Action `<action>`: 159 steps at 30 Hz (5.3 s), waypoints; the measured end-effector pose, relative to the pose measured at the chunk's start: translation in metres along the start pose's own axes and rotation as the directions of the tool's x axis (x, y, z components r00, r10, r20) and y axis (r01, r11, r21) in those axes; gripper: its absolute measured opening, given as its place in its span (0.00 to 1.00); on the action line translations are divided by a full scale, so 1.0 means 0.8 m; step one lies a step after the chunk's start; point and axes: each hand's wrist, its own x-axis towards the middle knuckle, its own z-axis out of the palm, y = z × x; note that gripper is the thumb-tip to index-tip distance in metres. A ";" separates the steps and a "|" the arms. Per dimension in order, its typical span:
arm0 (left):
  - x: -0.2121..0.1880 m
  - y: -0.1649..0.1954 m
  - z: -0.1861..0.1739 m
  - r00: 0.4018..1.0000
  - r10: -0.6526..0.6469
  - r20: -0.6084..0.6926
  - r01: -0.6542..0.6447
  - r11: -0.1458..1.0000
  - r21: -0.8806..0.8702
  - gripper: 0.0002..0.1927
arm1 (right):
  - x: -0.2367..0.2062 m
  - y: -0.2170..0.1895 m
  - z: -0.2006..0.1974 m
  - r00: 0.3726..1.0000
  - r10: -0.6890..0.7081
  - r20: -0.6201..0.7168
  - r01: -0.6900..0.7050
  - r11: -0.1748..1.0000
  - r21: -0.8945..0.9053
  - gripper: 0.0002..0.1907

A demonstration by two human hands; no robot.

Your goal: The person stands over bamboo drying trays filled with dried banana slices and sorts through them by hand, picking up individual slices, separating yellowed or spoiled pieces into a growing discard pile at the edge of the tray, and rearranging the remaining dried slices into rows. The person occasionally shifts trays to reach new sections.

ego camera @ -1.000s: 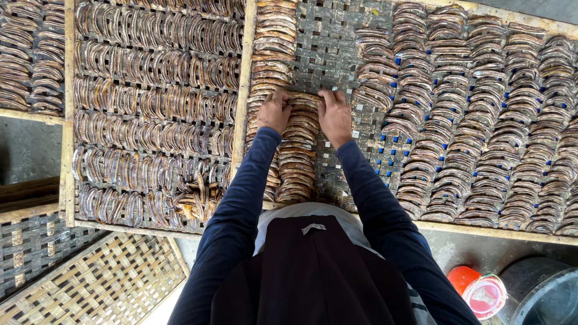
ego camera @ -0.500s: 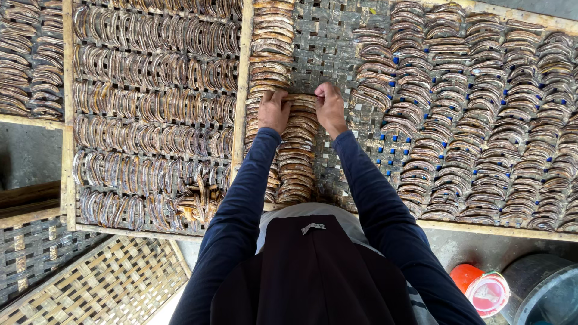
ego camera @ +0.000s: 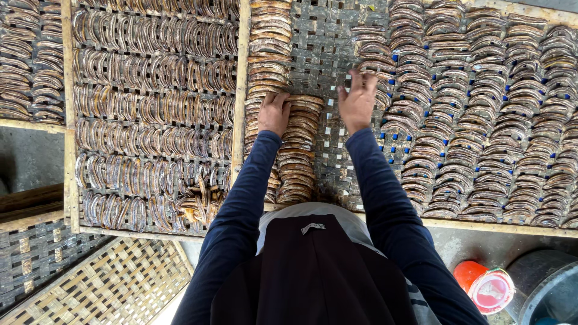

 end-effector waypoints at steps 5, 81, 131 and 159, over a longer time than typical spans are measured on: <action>-0.004 0.004 0.003 0.998 0.023 -0.051 -0.024 1.000 -0.016 0.10 | 0.005 0.030 -0.014 0.998 -0.069 -0.008 0.067 0.987 -0.148 0.35; -0.012 0.012 -0.018 0.991 -0.031 -0.127 0.029 0.999 -0.019 0.05 | 0.022 -0.073 0.025 0.955 -0.289 0.060 0.244 0.888 0.390 0.13; 0.092 0.024 0.014 0.969 0.115 0.219 -0.160 0.966 0.201 0.08 | 0.041 -0.047 0.013 0.985 -0.087 -0.149 0.151 0.854 0.498 0.05; 0.057 0.008 0.003 0.987 0.155 -0.033 -0.151 0.983 0.102 0.17 | 0.048 -0.025 0.007 0.995 -0.099 -0.024 0.101 0.992 0.076 0.10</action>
